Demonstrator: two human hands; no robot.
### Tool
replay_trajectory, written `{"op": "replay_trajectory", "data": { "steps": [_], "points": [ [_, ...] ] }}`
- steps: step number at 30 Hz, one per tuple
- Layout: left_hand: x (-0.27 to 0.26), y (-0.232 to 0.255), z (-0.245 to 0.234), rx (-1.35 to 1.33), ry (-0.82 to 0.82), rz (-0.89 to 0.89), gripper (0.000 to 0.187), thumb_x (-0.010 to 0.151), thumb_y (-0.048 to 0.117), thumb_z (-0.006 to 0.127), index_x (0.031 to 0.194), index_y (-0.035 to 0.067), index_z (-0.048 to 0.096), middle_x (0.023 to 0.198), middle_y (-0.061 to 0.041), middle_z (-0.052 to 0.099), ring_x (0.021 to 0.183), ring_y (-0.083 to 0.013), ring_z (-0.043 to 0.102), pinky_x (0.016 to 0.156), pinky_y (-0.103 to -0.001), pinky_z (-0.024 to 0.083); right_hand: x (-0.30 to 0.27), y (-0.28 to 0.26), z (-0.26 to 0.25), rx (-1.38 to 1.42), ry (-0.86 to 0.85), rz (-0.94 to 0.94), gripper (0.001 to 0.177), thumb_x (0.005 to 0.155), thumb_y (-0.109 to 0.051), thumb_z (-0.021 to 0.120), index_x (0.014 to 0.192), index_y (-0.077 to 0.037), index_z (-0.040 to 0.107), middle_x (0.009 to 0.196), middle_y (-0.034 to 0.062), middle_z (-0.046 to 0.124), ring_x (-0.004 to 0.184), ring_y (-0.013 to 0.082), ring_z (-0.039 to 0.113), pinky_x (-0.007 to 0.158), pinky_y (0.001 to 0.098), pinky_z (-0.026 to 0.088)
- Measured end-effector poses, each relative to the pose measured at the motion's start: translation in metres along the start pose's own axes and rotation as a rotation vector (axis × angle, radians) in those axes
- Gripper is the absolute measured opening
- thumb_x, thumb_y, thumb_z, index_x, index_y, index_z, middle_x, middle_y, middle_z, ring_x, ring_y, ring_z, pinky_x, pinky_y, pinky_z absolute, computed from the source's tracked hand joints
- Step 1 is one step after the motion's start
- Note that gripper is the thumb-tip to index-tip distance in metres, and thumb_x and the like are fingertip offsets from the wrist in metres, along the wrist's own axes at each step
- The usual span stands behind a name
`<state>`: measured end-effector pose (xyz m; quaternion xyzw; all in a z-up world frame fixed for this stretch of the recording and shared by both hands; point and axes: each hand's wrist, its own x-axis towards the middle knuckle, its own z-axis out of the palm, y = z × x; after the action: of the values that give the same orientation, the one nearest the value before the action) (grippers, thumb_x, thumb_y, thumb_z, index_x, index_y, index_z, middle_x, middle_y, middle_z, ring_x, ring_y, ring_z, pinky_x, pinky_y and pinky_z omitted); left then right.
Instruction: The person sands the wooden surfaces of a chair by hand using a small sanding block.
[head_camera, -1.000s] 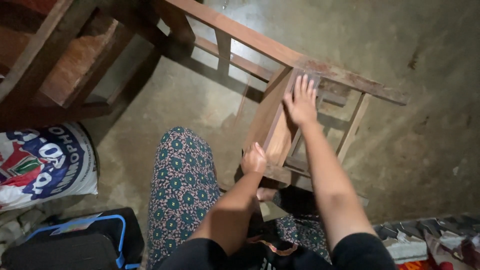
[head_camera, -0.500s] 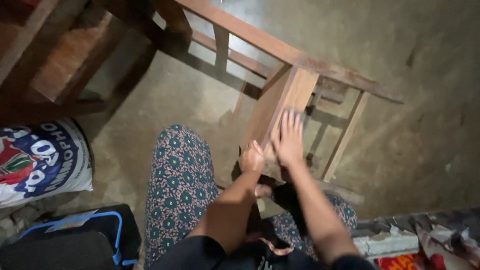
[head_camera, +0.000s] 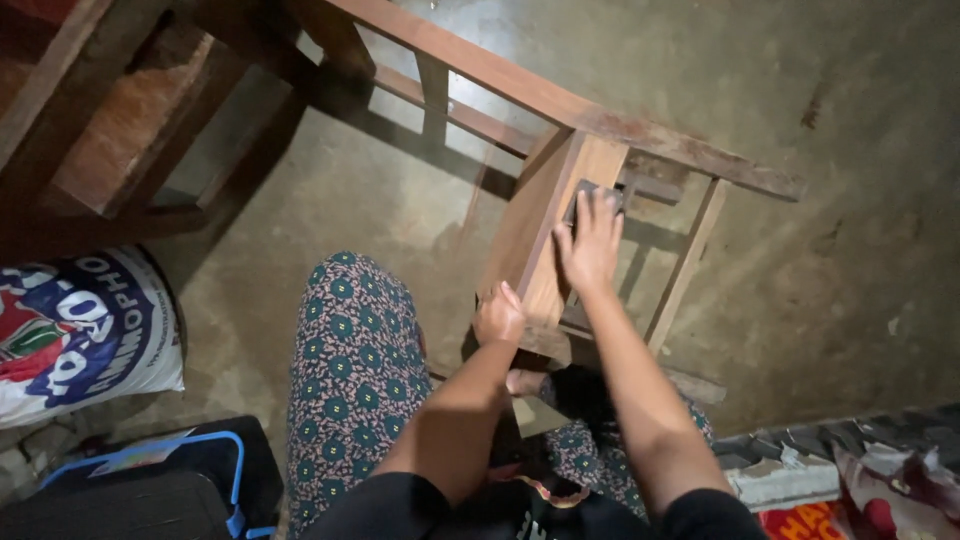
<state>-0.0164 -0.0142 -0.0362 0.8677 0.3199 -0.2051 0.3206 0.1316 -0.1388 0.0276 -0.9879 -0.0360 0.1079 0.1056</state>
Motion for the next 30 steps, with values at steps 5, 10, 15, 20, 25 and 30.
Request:
{"op": "replay_trajectory", "data": {
  "steps": [5, 10, 15, 20, 25, 30],
  "points": [
    [0.002, -0.003, 0.008, -0.018, 0.064, 0.005, 0.051, 0.113, 0.044, 0.028, 0.104, 0.009, 0.065, 0.091, -0.018, 0.069, 0.085, -0.0396, 0.074, 0.072, -0.054, 0.061, 0.048, 0.041, 0.034, 0.177, 0.134, 0.334, 0.095, 0.098, -0.05, 0.078, 0.17, -0.026, 0.021, 0.161, 0.017, 0.037, 0.15, 0.042, 0.04, 0.114, 0.0682, 0.038],
    [0.002, -0.004, 0.009, -0.021, 0.065, 0.038, 0.049, 0.112, 0.042, 0.029, 0.098, 0.008, 0.062, 0.087, -0.02, 0.067, 0.081, -0.0426, 0.073, 0.07, -0.057, 0.06, 0.067, 0.053, 0.023, 0.466, 0.21, 0.427, 0.117, 0.076, -0.029, 0.104, 0.166, -0.018, 0.029, 0.155, 0.0228, 0.051, 0.145, 0.0431, 0.048, 0.12, 0.0611, 0.038],
    [-0.002, -0.003, 0.005, -0.032, 0.089, 0.048, 0.048, 0.113, 0.04, 0.03, 0.099, 0.008, 0.062, 0.089, -0.02, 0.067, 0.083, -0.0416, 0.073, 0.068, -0.055, 0.061, 0.09, 0.067, 0.0, 0.543, 0.783, 0.134, 0.085, 0.066, 0.005, 0.101, 0.138, -0.024, 0.066, 0.11, -0.0044, 0.057, 0.081, 0.013, 0.067, 0.087, 0.0283, 0.054],
    [0.002, -0.005, 0.004, -0.014, 0.02, 0.019, 0.051, 0.113, 0.042, 0.027, 0.101, 0.007, 0.062, 0.092, -0.02, 0.068, 0.087, -0.0427, 0.073, 0.072, -0.056, 0.061, 0.05, 0.039, 0.008, 0.218, 0.525, -0.167, 0.062, 0.064, 0.008, 0.09, 0.12, -0.015, 0.075, 0.123, 0.0086, 0.058, 0.114, 0.032, 0.06, 0.107, 0.0417, 0.046],
    [-0.003, 0.004, -0.014, -0.048, -0.107, -0.045, 0.056, 0.114, 0.042, 0.021, 0.108, 0.006, 0.064, 0.098, -0.022, 0.069, 0.094, -0.044, 0.073, 0.078, -0.058, 0.061, 0.009, 0.026, 0.02, 0.203, 0.393, -0.18, 0.069, 0.084, 0.001, 0.083, 0.149, -0.006, 0.062, 0.155, 0.0195, 0.056, 0.144, 0.0443, 0.049, 0.125, 0.0499, 0.035],
    [0.005, 0.002, -0.012, -0.034, -0.174, -0.084, 0.062, 0.113, 0.047, 0.019, 0.107, 0.004, 0.064, 0.099, -0.024, 0.072, 0.096, -0.0463, 0.074, 0.081, -0.061, 0.06, 0.005, 0.024, 0.022, 0.098, 0.315, -0.09, 0.059, 0.103, -0.026, 0.076, 0.157, -0.014, 0.057, 0.16, 0.0271, 0.048, 0.146, 0.0476, 0.046, 0.125, 0.0542, 0.031]
  ]
}}
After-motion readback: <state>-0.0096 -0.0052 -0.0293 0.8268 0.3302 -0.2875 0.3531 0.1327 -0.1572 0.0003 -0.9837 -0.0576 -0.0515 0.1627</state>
